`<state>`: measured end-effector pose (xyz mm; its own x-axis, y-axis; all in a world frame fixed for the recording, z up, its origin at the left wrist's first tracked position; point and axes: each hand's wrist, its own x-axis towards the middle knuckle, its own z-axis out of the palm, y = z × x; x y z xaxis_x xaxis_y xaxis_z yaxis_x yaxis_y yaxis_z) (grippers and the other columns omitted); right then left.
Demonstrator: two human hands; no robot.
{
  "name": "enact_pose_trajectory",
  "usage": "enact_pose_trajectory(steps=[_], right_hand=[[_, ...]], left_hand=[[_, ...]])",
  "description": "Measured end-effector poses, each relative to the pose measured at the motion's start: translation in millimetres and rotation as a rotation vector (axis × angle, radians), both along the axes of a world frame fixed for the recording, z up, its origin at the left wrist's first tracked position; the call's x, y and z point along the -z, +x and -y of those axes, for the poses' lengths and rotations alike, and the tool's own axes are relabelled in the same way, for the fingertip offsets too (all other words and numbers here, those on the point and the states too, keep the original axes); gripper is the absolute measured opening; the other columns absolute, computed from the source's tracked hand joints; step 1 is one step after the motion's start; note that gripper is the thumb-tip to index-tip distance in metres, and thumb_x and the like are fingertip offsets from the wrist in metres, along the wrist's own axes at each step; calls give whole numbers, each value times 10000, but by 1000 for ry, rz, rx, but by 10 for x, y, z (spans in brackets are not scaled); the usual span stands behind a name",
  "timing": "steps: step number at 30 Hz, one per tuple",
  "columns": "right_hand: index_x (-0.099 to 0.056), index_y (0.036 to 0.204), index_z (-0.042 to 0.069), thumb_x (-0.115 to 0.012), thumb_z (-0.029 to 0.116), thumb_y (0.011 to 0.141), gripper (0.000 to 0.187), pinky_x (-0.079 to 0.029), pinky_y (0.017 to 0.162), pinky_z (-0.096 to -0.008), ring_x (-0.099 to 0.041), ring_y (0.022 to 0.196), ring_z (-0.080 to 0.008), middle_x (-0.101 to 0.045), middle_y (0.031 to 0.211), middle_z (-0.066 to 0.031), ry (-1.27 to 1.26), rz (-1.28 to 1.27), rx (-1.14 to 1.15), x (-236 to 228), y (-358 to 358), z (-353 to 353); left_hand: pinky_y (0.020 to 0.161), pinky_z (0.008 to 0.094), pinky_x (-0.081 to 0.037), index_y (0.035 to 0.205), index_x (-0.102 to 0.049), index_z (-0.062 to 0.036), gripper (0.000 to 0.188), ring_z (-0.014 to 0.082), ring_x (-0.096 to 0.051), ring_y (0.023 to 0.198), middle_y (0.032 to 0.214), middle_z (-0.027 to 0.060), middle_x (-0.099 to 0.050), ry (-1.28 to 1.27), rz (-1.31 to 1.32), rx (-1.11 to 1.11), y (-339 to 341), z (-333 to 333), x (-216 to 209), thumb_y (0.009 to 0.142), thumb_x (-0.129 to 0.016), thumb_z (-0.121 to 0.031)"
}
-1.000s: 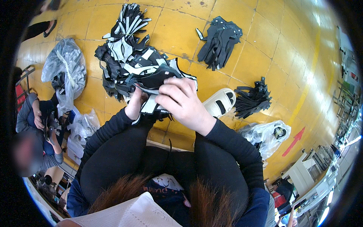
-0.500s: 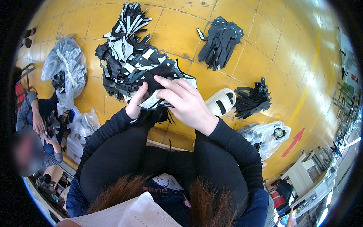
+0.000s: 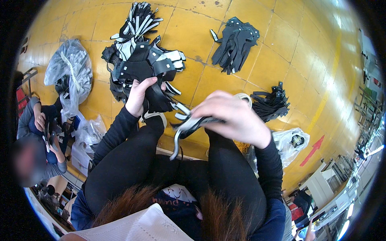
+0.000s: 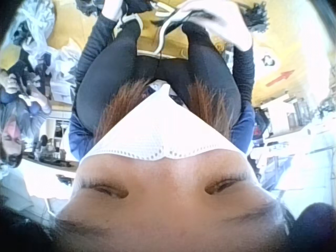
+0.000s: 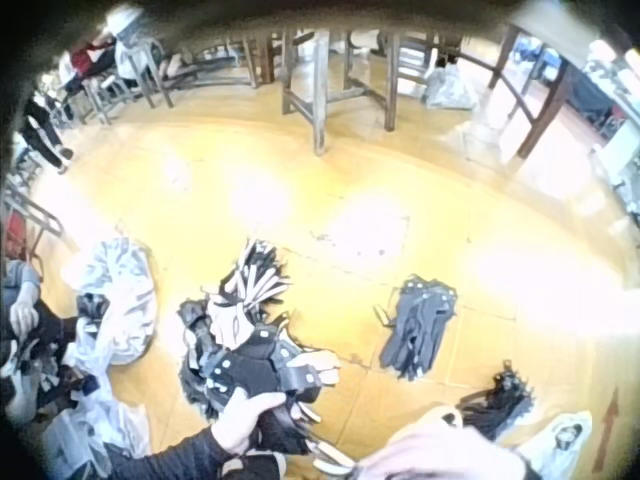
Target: The person sits on the floor and sorts black gloves by picking them up, inspecting them, and placing them into separate piles. The person repeatedly handles individual gloves and small stacks, organizing them into neat groups.
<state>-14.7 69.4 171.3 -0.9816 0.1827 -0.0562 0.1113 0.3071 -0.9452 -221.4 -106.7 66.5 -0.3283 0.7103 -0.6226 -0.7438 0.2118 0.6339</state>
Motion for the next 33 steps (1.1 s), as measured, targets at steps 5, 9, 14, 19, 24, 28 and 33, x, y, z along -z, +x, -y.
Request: enact_pose_trajectory(steps=[5, 9, 14, 19, 24, 28, 33], right_hand=[[-689, 964, 38, -752, -27, 701, 278, -503, 734, -296, -642, 824, -219, -678, 901, -77, 92, 161, 102, -123, 192, -462], [-635, 1068, -20, -784, 17, 719, 381, -496, 790, -243, -623, 832, -95, -674, 909, -46, -31, 419, 481, -80, 372, -750], [-604, 1124, -33, -701, 151, 820, 368, -491, 740, -276, -600, 794, -121, -675, 934, -99, 101, 417, 220, 576, 86, -1193], [-619, 1158, 44, -689, 182, 818, 374, -471, 854, -322, -632, 937, -274, -656, 1034, -160, 434, 512, 280, 1640, 6, -1760], [-643, 1107, 60, -684, 151, 820, 304, -488, 830, -327, -632, 906, -254, -656, 1031, -98, 893, 204, 575, 1629, -198, -1502], [-670, 1035, 67, -663, 58, 817, 219, -495, 800, -317, -623, 869, -256, -650, 987, -80, 447, -63, 457, 865, -422, -748], [-662, 1024, 104, -715, 192, 785, 260, -443, 833, -369, -567, 911, -271, -617, 990, -51, 434, -164, 217, 547, -509, 96]], left_hand=[[680, 285, -524, 1017, -603, 19, 154, 167, -644, 714, 820, 96, -669, 27, -91, -122, -99, 4, 36, 878, -570, -37], [650, 296, -546, 1030, -593, -3, 166, 183, -658, 712, 836, 101, -664, -9, -202, -176, -307, 1, 35, 878, -564, -65], [688, 302, -533, 1055, -567, -7, 202, 192, -646, 729, 855, 115, -663, 30, -149, -29, -279, 56, -61, 876, -550, -99], [812, 352, -509, 1191, -508, 17, 423, 261, -644, 860, 1006, 169, -646, 173, 76, 197, -16, 30, 19, 931, -487, -316], [912, 405, -471, 1363, -370, 11, 639, 289, -617, 1001, 1218, 183, -562, 232, 358, 250, 184, 66, 143, 978, -386, -498], [914, 392, -475, 1355, -387, -10, 607, 270, -614, 1023, 1228, 155, -561, 193, 237, 476, 89, 135, 172, 981, -403, -486], [959, 404, -464, 1404, -344, -57, 691, 269, -592, 1083, 1258, 133, -541, 292, 338, 362, 220, 112, 93, 931, -483, -542]])
